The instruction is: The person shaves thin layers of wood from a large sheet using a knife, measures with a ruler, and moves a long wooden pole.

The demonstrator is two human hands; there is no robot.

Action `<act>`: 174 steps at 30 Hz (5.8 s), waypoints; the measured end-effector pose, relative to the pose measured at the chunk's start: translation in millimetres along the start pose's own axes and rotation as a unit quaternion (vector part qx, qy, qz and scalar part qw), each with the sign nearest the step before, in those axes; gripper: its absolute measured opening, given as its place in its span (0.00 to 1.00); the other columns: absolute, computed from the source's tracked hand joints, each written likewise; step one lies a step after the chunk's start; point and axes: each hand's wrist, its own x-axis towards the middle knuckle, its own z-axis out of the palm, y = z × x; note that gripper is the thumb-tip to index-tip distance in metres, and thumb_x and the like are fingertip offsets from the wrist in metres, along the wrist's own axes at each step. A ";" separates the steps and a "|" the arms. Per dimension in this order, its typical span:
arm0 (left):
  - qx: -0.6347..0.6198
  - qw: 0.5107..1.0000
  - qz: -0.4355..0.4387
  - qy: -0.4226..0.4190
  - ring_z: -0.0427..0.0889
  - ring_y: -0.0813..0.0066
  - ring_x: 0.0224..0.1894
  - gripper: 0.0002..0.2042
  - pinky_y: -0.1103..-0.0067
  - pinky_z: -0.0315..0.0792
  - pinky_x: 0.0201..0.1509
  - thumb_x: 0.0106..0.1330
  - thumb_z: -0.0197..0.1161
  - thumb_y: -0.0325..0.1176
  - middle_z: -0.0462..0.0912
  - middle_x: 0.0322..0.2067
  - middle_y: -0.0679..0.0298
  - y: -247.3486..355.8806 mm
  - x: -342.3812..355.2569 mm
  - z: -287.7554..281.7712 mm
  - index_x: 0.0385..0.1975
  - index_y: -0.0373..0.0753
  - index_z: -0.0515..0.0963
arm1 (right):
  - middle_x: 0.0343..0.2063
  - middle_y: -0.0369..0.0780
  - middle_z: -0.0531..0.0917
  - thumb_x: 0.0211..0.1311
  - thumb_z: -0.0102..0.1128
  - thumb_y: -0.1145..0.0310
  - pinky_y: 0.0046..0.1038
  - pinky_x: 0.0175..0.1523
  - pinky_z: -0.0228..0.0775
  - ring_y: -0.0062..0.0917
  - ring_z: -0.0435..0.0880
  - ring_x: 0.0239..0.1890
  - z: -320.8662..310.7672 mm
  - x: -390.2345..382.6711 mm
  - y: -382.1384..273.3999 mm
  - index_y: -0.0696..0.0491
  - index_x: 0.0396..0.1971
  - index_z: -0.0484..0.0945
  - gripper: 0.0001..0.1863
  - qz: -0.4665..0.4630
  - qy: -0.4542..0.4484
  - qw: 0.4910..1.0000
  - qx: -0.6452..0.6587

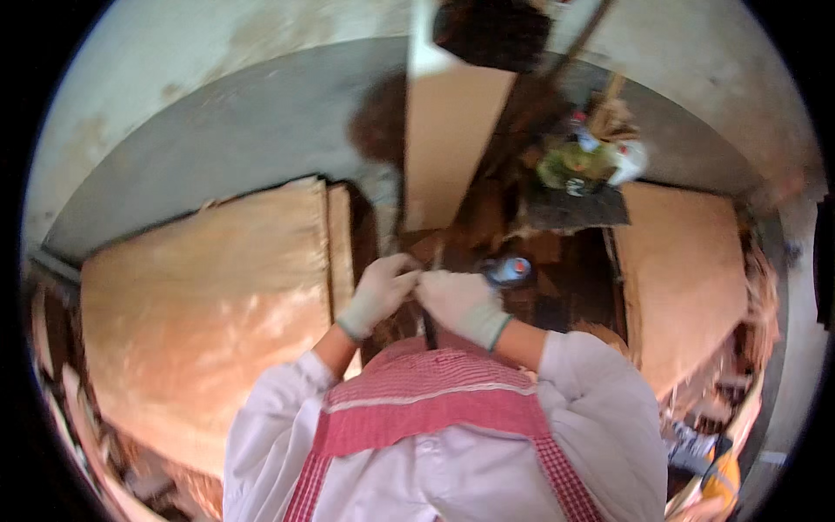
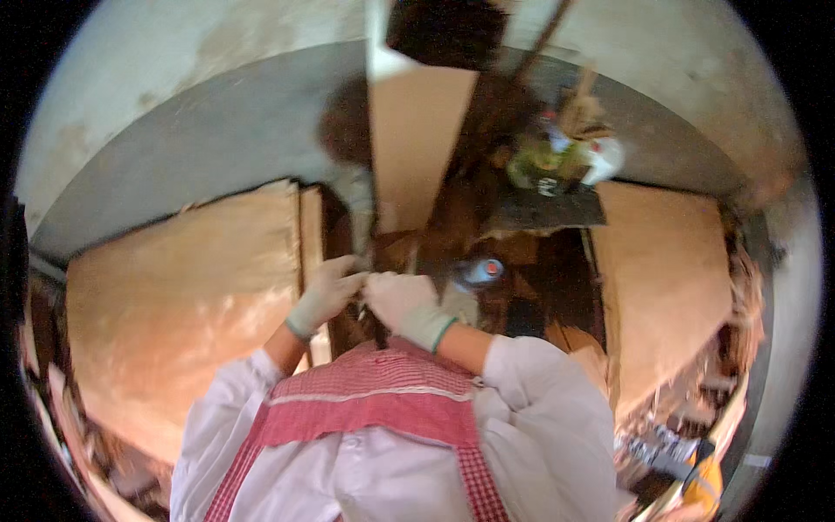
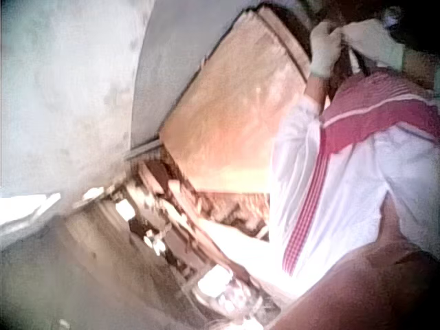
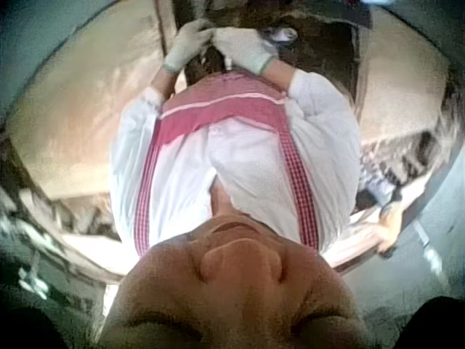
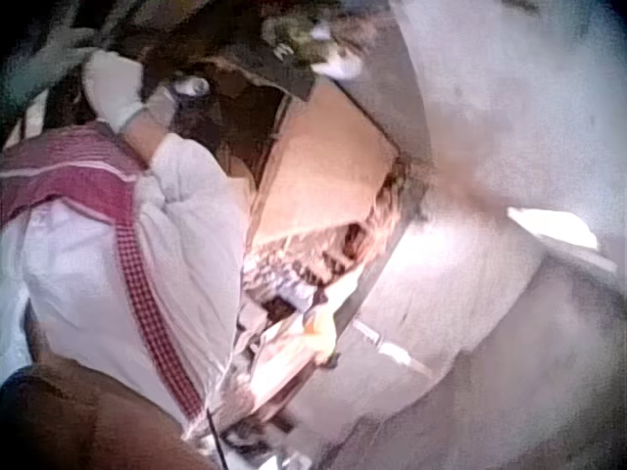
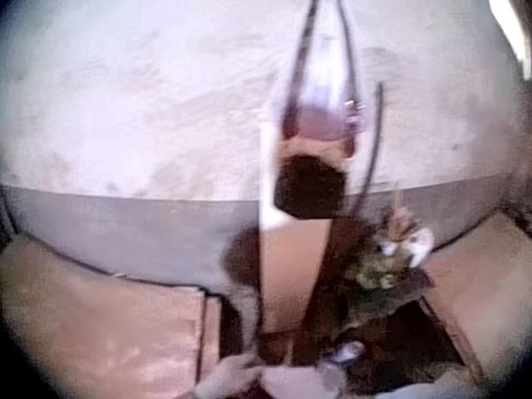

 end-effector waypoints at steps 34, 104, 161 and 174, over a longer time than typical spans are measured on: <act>0.544 0.834 -0.087 0.027 0.58 0.59 0.70 0.23 0.67 0.52 0.73 0.69 0.46 0.33 0.61 0.68 0.56 -495.8 260.0 -205.6 0.65 0.40 0.62 | 0.32 0.53 0.78 0.72 0.45 0.55 0.41 0.42 0.70 0.45 0.79 0.36 310.0 266.5 34.6 0.61 0.48 0.68 0.22 0.153 -0.078 0.917 0.359; 0.562 0.824 -0.063 0.012 0.61 0.67 0.69 0.22 0.69 0.50 0.73 0.75 0.41 0.46 0.63 0.68 0.64 -626.2 295.5 -202.5 0.65 0.51 0.65 | 0.19 0.53 0.80 0.71 0.46 0.60 0.48 0.30 0.74 0.50 0.82 0.24 493.8 363.6 -104.7 0.58 0.35 0.66 0.14 0.321 -0.260 0.863 0.291; 0.342 0.922 -0.143 0.113 0.54 0.50 0.70 0.22 0.58 0.47 0.74 0.69 0.52 0.36 0.59 0.67 0.52 -606.0 66.2 -88.3 0.63 0.39 0.65 | 0.23 0.54 0.80 0.70 0.47 0.60 0.46 0.33 0.74 0.50 0.82 0.27 496.5 301.8 -109.1 0.59 0.42 0.68 0.16 0.321 -0.241 0.825 0.397; 0.290 0.936 -0.118 0.163 0.65 0.49 0.65 0.18 0.56 0.55 0.70 0.66 0.51 0.31 0.70 0.59 0.47 -570.6 75.7 -115.9 0.55 0.33 0.71 | 0.31 0.60 0.79 0.69 0.51 0.60 0.50 0.40 0.68 0.57 0.79 0.38 493.3 401.5 -50.4 0.61 0.42 0.67 0.17 0.395 0.051 0.821 0.409</act>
